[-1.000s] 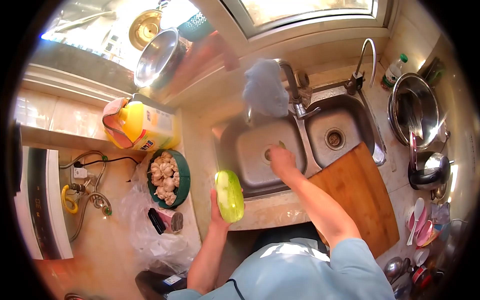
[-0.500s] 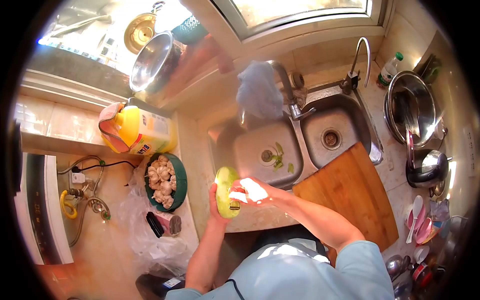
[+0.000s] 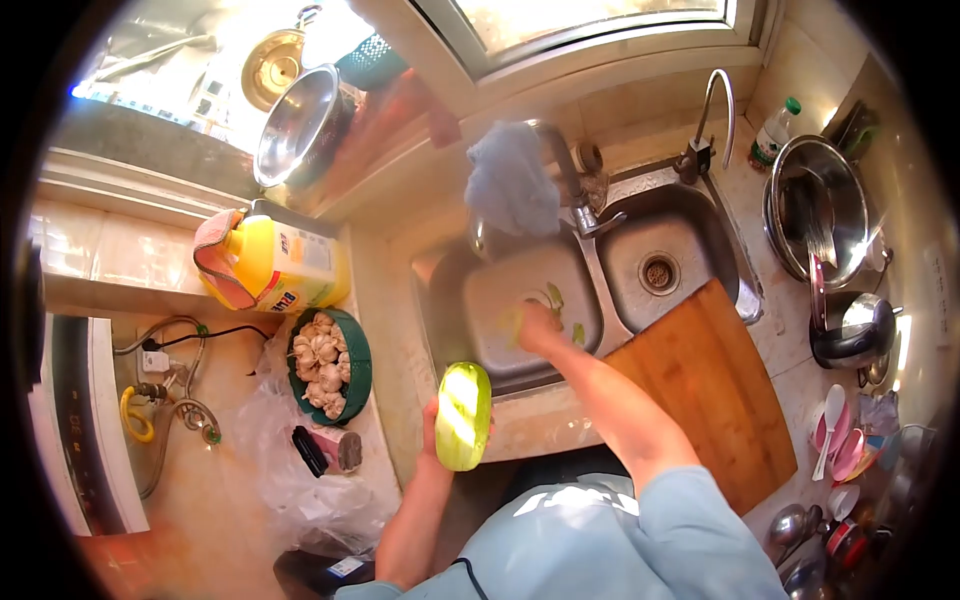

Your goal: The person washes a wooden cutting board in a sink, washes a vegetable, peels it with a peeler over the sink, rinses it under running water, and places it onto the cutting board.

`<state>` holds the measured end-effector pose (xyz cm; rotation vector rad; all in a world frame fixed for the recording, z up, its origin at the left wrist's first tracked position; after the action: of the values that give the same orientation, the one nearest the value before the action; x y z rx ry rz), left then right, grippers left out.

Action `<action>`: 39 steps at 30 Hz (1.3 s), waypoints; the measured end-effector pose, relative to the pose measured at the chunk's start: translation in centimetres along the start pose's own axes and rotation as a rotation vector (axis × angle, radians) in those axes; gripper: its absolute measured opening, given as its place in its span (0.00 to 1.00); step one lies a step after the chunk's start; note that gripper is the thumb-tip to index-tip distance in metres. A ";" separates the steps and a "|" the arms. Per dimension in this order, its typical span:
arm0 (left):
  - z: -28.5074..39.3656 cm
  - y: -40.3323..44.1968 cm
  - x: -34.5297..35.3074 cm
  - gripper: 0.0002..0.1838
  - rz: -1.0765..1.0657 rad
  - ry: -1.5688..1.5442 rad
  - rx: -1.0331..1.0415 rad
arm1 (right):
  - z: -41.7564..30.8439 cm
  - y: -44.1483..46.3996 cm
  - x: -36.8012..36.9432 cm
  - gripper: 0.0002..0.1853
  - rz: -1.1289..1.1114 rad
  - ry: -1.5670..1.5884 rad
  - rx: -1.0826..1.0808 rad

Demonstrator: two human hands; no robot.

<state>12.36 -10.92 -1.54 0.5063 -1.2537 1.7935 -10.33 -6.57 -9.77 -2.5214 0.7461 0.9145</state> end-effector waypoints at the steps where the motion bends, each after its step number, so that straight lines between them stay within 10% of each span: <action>1: -0.2 0.2 0.3 0.46 -0.008 -0.059 0.063 | 2.1 0.3 1.1 0.08 -0.102 -0.348 0.093; 7: 1.2 1.3 -1.1 0.43 0.057 -0.127 0.218 | -1.1 -1.9 -4.4 0.07 0.062 0.200 -0.089; 10: 2.9 1.5 2.2 0.39 0.055 -0.111 0.190 | -6.6 -5.2 -7.6 0.09 -0.307 1.144 0.110; 13: 3.2 2.1 4.8 0.36 -0.054 -0.114 0.120 | -10.8 -8.5 -9.1 0.12 -0.555 1.340 -0.312; 14: 3.2 2.5 5.4 0.35 -0.090 -0.106 0.097 | -9.9 -8.7 -6.5 0.15 -0.649 1.122 -0.038; 19: 1.7 3.8 2.1 0.32 -0.002 -0.130 -0.028 | -10.5 -8.8 -7.9 0.10 -0.598 0.947 -0.068; 23: 1.5 2.7 1.3 0.33 -0.061 -0.023 -0.079 | -7.4 -4.7 -7.7 0.15 -0.146 0.717 -0.165; 27: 0.3 2.1 -0.5 0.35 -0.004 -0.085 -0.050 | -5.5 -1.8 -4.4 0.07 -0.341 0.862 -0.008; 32: -0.2 0.8 1.3 0.40 -0.104 -0.050 0.063 | 3.5 0.1 0.1 0.04 0.051 -0.125 0.151; 35: 0.6 1.0 2.3 0.41 -0.055 -0.102 0.195 | 4.0 -0.5 -0.2 0.10 -0.146 -0.290 0.146; 39: 1.6 1.9 2.2 0.35 0.028 -0.191 0.177 | -4.0 -4.5 -5.3 0.12 -0.303 0.884 0.044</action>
<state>9.33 -11.61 -0.32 0.7785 -1.2396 1.9259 -9.22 -3.03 -2.60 -2.8410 0.5511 -0.3596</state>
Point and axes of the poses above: each hand's wrist, its own y-axis towards the middle knuckle, its own x-axis out of the palm, z = x × y, the point moved 5 cm from there along y, towards the middle knuckle
